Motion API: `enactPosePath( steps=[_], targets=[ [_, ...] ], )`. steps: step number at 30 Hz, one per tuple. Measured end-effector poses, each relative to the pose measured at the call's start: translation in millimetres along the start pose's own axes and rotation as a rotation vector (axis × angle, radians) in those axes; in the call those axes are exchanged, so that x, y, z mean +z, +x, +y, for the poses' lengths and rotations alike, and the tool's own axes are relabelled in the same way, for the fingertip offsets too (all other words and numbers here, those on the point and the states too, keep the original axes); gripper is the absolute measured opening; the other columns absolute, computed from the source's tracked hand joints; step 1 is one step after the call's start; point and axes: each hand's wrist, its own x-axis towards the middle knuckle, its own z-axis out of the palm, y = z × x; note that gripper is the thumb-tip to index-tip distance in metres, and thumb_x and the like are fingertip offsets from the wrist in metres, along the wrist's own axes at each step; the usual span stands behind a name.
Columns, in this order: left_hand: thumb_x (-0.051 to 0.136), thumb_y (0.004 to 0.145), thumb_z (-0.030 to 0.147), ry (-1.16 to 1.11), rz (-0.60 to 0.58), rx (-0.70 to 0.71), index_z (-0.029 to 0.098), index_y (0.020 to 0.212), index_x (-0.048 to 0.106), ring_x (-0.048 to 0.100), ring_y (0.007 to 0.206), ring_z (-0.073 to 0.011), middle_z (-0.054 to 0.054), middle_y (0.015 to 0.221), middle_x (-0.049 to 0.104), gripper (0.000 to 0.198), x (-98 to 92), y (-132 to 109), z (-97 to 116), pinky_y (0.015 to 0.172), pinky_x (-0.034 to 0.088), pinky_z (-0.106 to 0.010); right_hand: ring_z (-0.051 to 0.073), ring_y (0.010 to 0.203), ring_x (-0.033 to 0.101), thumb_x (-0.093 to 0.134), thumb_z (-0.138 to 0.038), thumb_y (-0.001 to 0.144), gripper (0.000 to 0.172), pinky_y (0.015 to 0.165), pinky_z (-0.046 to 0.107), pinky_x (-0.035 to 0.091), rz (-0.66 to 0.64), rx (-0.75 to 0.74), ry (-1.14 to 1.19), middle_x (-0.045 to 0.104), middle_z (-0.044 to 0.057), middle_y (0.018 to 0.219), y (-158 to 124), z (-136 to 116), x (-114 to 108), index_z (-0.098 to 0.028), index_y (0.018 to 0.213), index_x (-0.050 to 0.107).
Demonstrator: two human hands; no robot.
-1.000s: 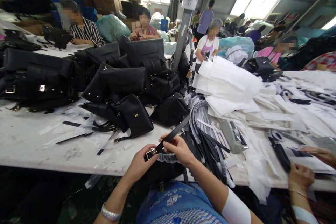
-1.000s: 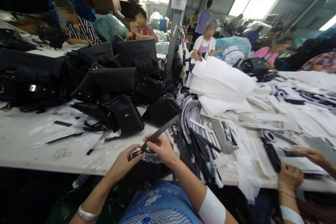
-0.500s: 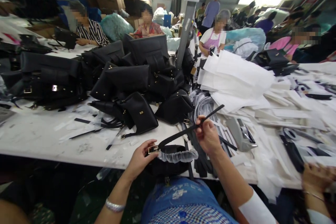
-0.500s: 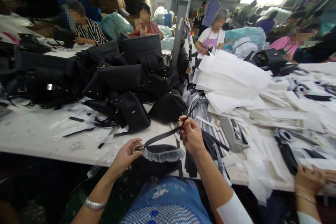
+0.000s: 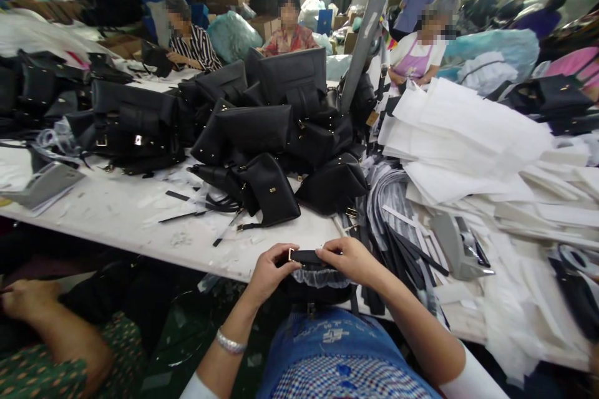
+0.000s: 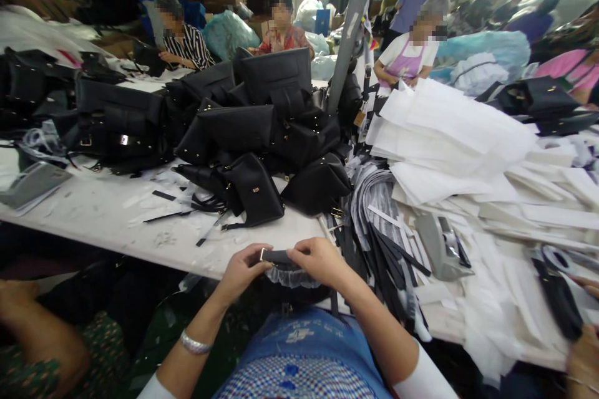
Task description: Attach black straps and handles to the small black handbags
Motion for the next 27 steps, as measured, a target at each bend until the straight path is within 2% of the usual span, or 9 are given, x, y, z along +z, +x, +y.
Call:
enactPosePath(
  steps=[4, 6, 9, 12, 16, 19, 21, 24, 27],
  targets=[
    [0.08, 0.064, 0.031, 0.025, 0.003, 0.007, 0.017, 0.099, 0.067, 0.066, 0.09, -0.0241, -0.006, 0.092, 0.072, 0.04, 6.3, -2, 5, 0.086, 0.05, -0.035, 0.011, 0.05, 0.048, 0.05, -0.046, 0.088, 0.043, 0.049, 0.024, 0.027, -0.074, -0.002, -0.062, 0.058, -0.001, 0.052, 13, -5, 14, -0.018, 0.063, 0.069],
    [0.081, 0.063, 0.031, 0.087, -0.015, 0.03, 0.018, 0.096, 0.068, 0.065, 0.089, -0.0237, -0.005, 0.09, 0.072, 0.038, 7.7, -4, 7, 0.086, 0.05, -0.034, 0.014, 0.055, 0.053, 0.046, -0.047, 0.091, 0.044, 0.052, 0.025, 0.031, -0.069, -0.048, -0.157, 0.063, 0.002, 0.058, 17, -12, 19, -0.019, 0.066, 0.069],
    [0.074, 0.07, 0.032, 0.117, -0.034, 0.057, 0.019, 0.097, 0.068, 0.064, 0.096, -0.0236, -0.005, 0.097, 0.072, 0.031, 3.7, -5, 8, 0.09, 0.049, -0.035, 0.022, 0.078, 0.063, 0.052, -0.05, 0.089, 0.036, 0.074, 0.031, 0.04, 0.071, -0.169, -0.34, 0.072, 0.008, 0.081, 18, -20, 25, -0.02, 0.088, 0.071],
    [0.068, 0.077, 0.032, 0.15, -0.019, 0.09, 0.02, 0.102, 0.068, 0.064, 0.1, -0.0231, -0.005, 0.105, 0.071, 0.028, -2.3, -5, 6, 0.093, 0.047, -0.034, 0.027, 0.097, 0.063, 0.065, -0.05, 0.081, 0.045, 0.096, 0.041, 0.034, 0.072, -0.294, -0.404, 0.072, 0.011, 0.103, 20, -22, 30, -0.021, 0.115, 0.063],
    [0.065, 0.081, 0.033, 0.348, 0.046, 0.186, 0.024, 0.098, 0.071, 0.064, 0.099, -0.0227, -0.004, 0.103, 0.072, 0.02, -6.7, -6, 4, 0.092, 0.047, -0.033, 0.026, 0.092, 0.066, 0.072, -0.04, 0.077, 0.035, 0.1, 0.042, 0.032, -0.017, -0.3, -0.403, 0.074, 0.008, 0.095, 28, -21, 34, -0.024, 0.108, 0.068],
    [0.058, 0.087, 0.037, 0.499, 0.084, 0.238, 0.027, 0.098, 0.072, 0.065, 0.097, -0.0222, -0.003, 0.101, 0.073, 0.021, -24.8, -11, 1, 0.09, 0.047, -0.032, 0.025, 0.086, 0.066, 0.073, -0.037, 0.076, 0.027, 0.094, 0.038, 0.037, -0.019, -0.28, -0.408, 0.075, 0.006, 0.09, 31, -19, 28, -0.025, 0.099, 0.071],
    [0.057, 0.087, 0.039, 0.58, 0.2, 0.232, 0.027, 0.098, 0.073, 0.065, 0.098, -0.0228, -0.003, 0.102, 0.073, 0.022, -52.1, -19, -7, 0.092, 0.046, -0.032, 0.025, 0.083, 0.066, 0.073, -0.039, 0.075, 0.024, 0.083, 0.035, 0.041, -0.002, -0.232, -0.444, 0.074, 0.006, 0.084, 30, -15, 22, -0.025, 0.095, 0.071],
    [0.056, 0.085, 0.041, 0.637, 0.541, 0.147, 0.023, 0.094, 0.073, 0.066, 0.096, -0.0245, -0.005, 0.1, 0.074, 0.026, -104.1, -35, -23, 0.091, 0.046, -0.034, 0.024, 0.081, 0.066, 0.071, -0.043, 0.076, 0.023, 0.069, 0.03, 0.041, 0.003, -0.151, -0.409, 0.074, 0.004, 0.083, 27, -9, 16, -0.026, 0.092, 0.071],
    [0.057, 0.084, 0.043, 0.562, 0.794, 0.003, 0.019, 0.093, 0.072, 0.068, 0.079, -0.0235, -0.005, 0.081, 0.074, 0.03, -134.2, -47, -30, 0.08, 0.05, -0.033, 0.023, 0.083, 0.067, 0.069, -0.042, 0.078, 0.021, 0.069, 0.029, 0.042, -0.013, -0.139, -0.266, 0.073, 0.003, 0.088, 26, -10, 20, -0.025, 0.091, 0.069]
  ],
)
